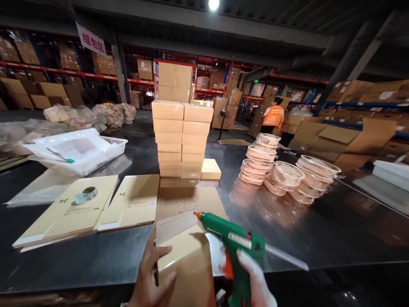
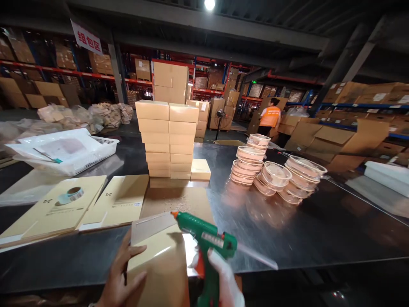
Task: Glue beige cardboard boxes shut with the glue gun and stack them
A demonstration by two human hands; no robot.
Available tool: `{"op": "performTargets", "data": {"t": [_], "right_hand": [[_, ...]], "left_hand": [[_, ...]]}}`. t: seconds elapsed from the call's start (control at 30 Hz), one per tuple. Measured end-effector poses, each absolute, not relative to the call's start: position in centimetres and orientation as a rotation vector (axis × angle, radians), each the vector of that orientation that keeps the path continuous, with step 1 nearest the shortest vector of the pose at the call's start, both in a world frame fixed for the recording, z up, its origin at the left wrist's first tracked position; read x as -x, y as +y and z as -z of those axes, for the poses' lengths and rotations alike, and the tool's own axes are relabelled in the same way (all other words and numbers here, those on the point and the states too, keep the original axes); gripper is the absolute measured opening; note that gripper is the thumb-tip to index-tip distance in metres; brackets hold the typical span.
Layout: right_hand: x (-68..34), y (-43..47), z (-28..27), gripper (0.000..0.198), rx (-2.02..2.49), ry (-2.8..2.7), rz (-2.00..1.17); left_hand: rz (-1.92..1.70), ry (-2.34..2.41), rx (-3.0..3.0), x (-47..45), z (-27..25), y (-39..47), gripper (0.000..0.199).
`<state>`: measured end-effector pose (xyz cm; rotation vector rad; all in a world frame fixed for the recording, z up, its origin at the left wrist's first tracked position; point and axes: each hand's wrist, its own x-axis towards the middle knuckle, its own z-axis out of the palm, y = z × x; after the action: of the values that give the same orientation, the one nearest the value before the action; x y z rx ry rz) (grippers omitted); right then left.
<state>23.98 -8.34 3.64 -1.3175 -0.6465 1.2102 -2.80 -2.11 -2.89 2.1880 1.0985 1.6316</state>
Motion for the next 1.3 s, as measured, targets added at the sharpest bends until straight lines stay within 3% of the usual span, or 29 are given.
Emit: {"op": "performTargets", "data": {"t": [0.07, 0.17, 0.23, 0.37, 0.47, 0.53, 0.6, 0.73, 0.8, 0.93, 1.17, 1.3], "right_hand": [[-25.7, -5.2, -3.9, 0.054, 1.279, -0.612, -1.230], [-27.5, -0.7, -2.8, 0.037, 1.278, -0.667, -1.167], [-27.6, 0.6, -1.7, 0.043, 1.299, -0.706, -1.071], [-24.9, -1.0, 0.0, 0.072, 1.312, -0.813, -0.812], [-21.8, -3.1, 0.5, 0.112, 1.125, -1.093, -1.053], [-20.4, -4.0, 0.7, 0.125, 1.006, -1.178, -1.234], [-19.9, -4.4, 1.1, 0.112, 0.995, -1.186, -1.150], [-20.7, -4.3, 1.7, 0.030, 0.938, -1.491, -0.715], [-21.1, -4.1, 1.5, 0.013, 0.899, -1.601, -0.652], [-21.0, -3.3, 0.8, 0.011, 0.834, -1.700, -0.685], [-20.3, -2.8, 0.5, 0.014, 0.780, -1.894, -0.611], [-20.0, -4.2, 1.2, 0.035, 0.978, -1.638, -0.547]], "left_hand": [[-1.657, 1.009, -2.148, 3.2, 2.7, -1.1, 0.032], [-1.647, 0.893, -2.051, 3.3, 3.0, 0.0, 0.035], [-1.629, 0.889, -1.975, 3.2, 3.6, 0.3, 0.037], [-1.553, 0.924, -1.820, 3.0, 5.1, 0.2, 0.046], [-1.508, 0.890, -1.708, 2.5, 5.9, -0.2, 0.049], [-1.536, 0.876, -1.644, 2.0, 6.2, -0.5, 0.047], [-1.609, 0.862, -1.582, 1.7, 6.2, -0.8, 0.041], [-1.549, 0.790, -1.629, 2.0, 4.7, -0.8, 0.034], [-1.375, 0.755, -1.735, 2.6, 3.4, -0.5, 0.030], [-1.159, 0.727, -1.841, 3.0, 1.5, -0.1, 0.019], [-1.161, 0.706, -1.865, 2.7, 1.3, -0.4, 0.017], [-1.213, 0.713, -1.887, 2.7, 1.3, -0.6, 0.016]]}}
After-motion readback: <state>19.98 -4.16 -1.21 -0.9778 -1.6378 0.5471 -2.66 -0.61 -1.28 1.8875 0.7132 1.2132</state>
